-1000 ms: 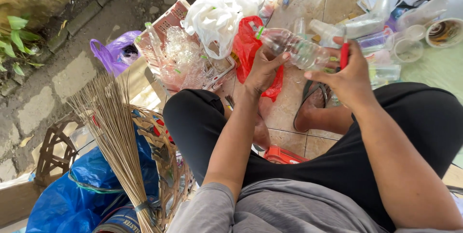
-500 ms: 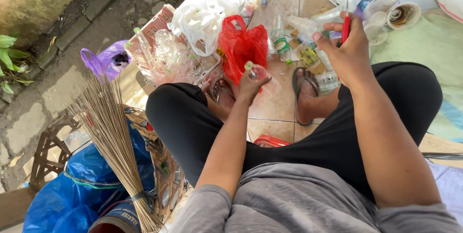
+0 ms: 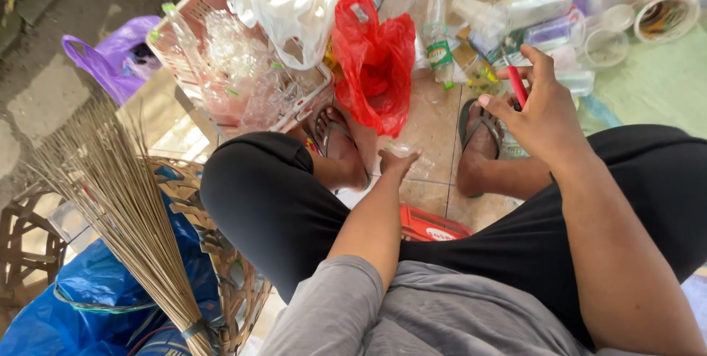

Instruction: Sorting and cleaning plastic waste by removing labels and caps with a utility knife

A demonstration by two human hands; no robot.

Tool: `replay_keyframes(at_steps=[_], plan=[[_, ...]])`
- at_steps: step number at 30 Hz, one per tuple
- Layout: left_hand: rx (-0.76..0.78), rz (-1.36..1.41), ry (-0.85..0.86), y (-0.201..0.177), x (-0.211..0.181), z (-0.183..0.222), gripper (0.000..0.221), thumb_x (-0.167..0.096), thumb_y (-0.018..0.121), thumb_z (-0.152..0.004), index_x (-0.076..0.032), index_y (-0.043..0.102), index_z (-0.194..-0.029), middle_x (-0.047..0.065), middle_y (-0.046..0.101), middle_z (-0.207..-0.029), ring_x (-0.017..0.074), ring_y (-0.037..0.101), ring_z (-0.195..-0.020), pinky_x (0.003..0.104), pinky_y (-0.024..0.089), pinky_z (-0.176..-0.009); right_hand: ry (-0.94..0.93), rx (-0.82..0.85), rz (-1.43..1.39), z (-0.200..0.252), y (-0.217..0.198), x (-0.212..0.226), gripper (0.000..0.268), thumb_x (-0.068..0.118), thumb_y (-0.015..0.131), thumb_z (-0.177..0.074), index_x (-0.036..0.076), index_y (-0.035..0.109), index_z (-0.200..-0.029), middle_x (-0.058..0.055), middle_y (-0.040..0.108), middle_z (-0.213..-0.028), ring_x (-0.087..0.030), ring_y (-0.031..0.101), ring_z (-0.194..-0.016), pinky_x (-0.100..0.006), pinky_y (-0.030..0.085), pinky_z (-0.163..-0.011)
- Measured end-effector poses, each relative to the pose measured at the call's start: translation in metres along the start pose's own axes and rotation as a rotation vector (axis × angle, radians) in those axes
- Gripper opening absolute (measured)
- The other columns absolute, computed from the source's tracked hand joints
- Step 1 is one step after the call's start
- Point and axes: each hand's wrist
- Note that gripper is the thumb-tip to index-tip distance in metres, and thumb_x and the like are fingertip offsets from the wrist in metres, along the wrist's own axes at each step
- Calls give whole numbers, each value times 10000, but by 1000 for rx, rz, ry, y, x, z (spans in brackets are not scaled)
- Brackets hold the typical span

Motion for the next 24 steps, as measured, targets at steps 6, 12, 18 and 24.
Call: replay_keyframes(at_steps=[6,12,18,24], plan=[[-262,-254,178,-62,-22,78,1027,-627,907,-630,-50,484,-1366,193,560,-1316,369,633,-1112,485,560,-908,183,217,162,-2,20,-32,753,245,760,-861,-2,437,-1495,-202,679,-1260,-380,673,-1046,-473,512,-842],[-69,-1094,680,-53,-14,38,841,-98,823,-697,-345,483,-1425,-28,267,-1670,324,190,-1541,642,376,-999,165,443,346,5,37,-52,409,275,688,-900,3,616,-1198,-243,729,-895,-462,677,-760,-518,512,-697],[182,-1166,734,-24,22,-43,674,-239,813,-877,-420,504,-1448,23,479,-1534,308,442,-1454,721,275,-1134,166,866,533,-10,114,-86,416,317,559,-962,12,691,-1212,-343,749,-1064,-517,697,-1085,-577,544,-940],[135,-1001,689,5,24,-75,746,-239,826,-877,-496,419,-1447,15,496,-1514,300,456,-1442,600,393,-1062,-4,896,817,15,213,-169,448,376,546,-848,135,652,-1210,-165,781,-987,-361,771,-975,-468,610,-841]])
Point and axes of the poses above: each hand's wrist, its own z-axis away from the middle knuckle, its own y-axis out of the palm, x = y × z
